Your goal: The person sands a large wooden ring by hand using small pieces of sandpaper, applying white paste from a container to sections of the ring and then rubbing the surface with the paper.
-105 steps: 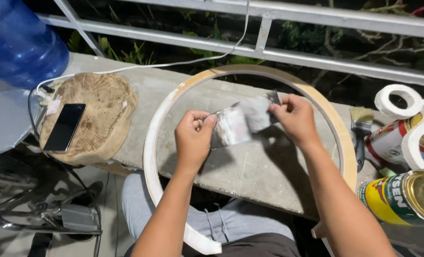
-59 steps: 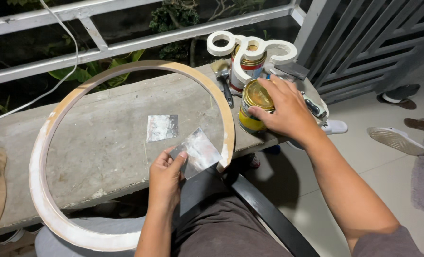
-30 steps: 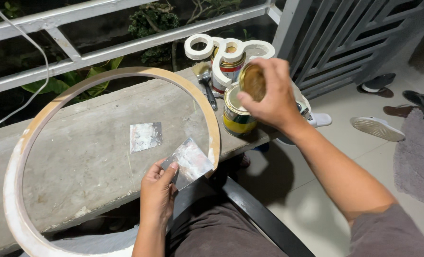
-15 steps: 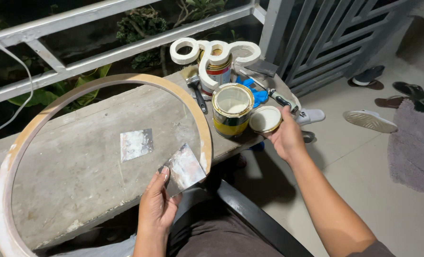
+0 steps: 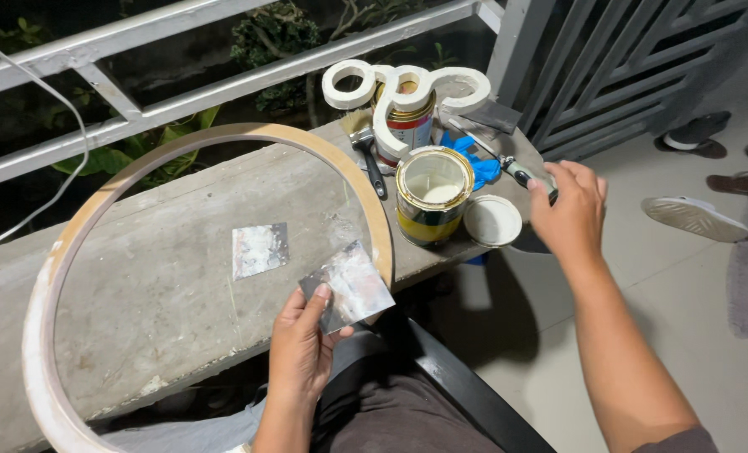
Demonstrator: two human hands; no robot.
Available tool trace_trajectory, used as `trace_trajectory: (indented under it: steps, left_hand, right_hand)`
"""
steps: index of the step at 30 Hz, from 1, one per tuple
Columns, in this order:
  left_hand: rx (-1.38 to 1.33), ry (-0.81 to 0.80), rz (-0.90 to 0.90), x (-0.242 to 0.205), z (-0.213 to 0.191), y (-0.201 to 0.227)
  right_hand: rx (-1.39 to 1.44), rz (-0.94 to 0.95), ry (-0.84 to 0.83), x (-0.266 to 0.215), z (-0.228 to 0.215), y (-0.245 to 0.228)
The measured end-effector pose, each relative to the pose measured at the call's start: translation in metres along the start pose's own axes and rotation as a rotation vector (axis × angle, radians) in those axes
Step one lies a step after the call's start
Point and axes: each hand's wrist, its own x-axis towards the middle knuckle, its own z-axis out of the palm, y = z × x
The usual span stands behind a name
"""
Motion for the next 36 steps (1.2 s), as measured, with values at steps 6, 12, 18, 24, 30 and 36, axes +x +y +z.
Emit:
trace_trajectory:
  steps: [6, 12, 18, 24, 30, 36]
  left_hand:
    - [0.12, 0.002, 0.053, -0.007, 0.008, 0.003]
    - [0.153, 0.011, 0.158, 0.0, 0.006, 0.0]
    - [0.166, 0.049, 0.146, 0.013, 0.015, 0.013]
    - [0.157, 0.037, 0.152, 0.004, 0.043, 0.034]
    - [0.185, 0.027, 0.157, 0.007, 0.058, 0.038]
    - [0.177, -0.063, 0.185, 0.01, 0.069, 0.038]
  right_hand:
    - [-0.118, 0.159, -0.385, 0.016, 0.019, 0.026]
    - [0.141, 0.079, 0.038, 0.02, -0.01, 0.013]
    - [0.324, 0.179, 0.253, 0.024, -0.1, -0.021]
    - [1.093, 0.361, 0.407, 0.033, -0.139, -0.036]
    - [1.019, -0.077, 0.307, 0.042, -0.167, -0.081]
    - [0.873, -0.21, 0.105, 0.059, -0.159, -0.132]
